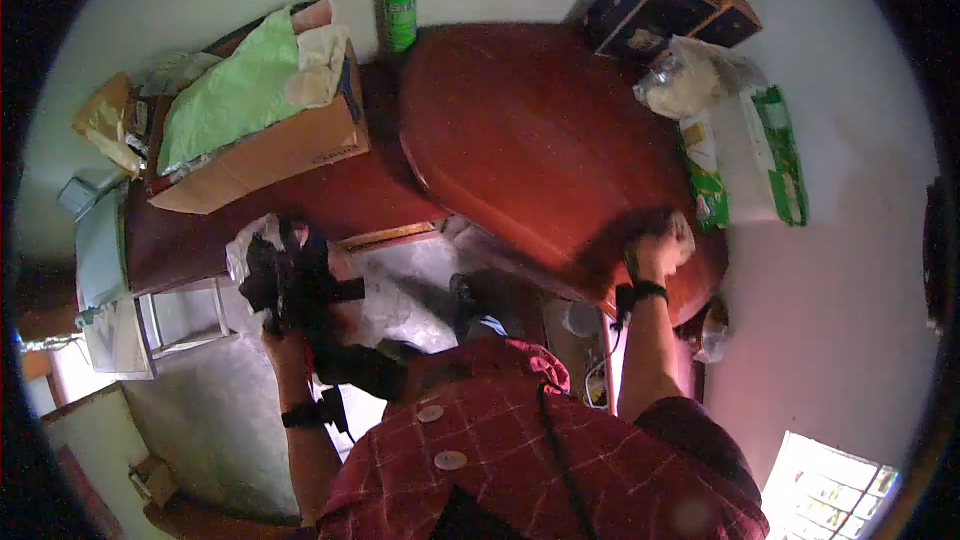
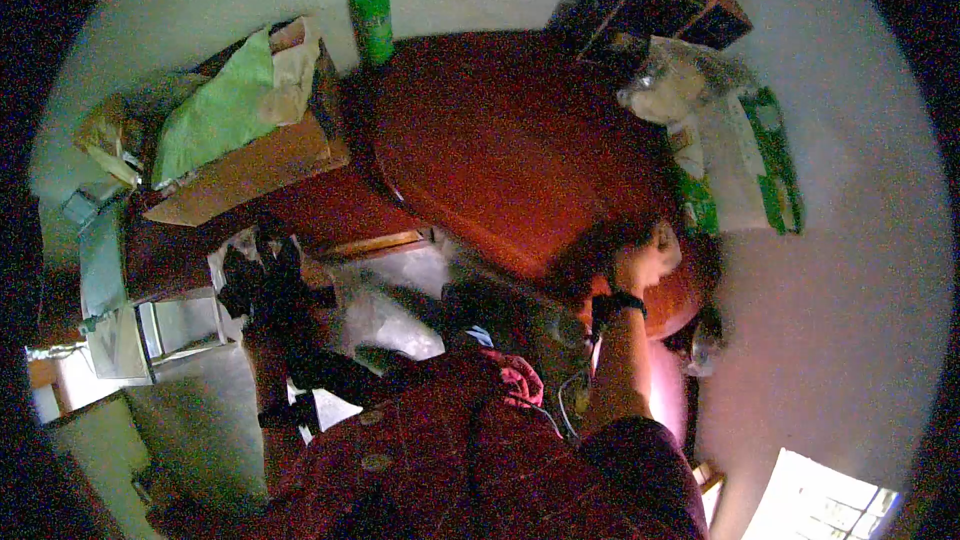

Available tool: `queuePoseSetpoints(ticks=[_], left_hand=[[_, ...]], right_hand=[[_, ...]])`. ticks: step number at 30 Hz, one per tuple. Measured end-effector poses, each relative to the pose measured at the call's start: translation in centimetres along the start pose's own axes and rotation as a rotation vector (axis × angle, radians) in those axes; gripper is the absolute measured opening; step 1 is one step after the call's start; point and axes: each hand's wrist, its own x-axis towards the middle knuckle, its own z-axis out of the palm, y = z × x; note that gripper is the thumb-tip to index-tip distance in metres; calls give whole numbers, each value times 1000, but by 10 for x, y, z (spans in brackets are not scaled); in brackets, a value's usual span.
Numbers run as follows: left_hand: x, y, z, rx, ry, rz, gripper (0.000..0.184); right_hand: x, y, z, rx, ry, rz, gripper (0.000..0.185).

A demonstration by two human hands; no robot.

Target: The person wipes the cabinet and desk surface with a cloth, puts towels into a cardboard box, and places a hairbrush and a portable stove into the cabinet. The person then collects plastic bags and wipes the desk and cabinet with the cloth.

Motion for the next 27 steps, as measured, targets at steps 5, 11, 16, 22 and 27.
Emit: queuePoseSetpoints(ticks=[5,11,16,22,27], left_hand=[[-35,18,-9,-151,109,-97,27],[-58,52,14,-326,217,-206,25],[-42,95,51,-362,263,-227,23],[4,37,50,201,63,-40,18],[-1,37,75,106,194,-10,14]], right_hand=[[30,-253,-4,185,-237,-595,48],[-64,-448,-37,557,-235,-994,30],[-25,-417,-25,745,-288,-1166,45],[111,-405,43,445,-230,-846,55],[187,-407,79,357,-263,-857,57]])
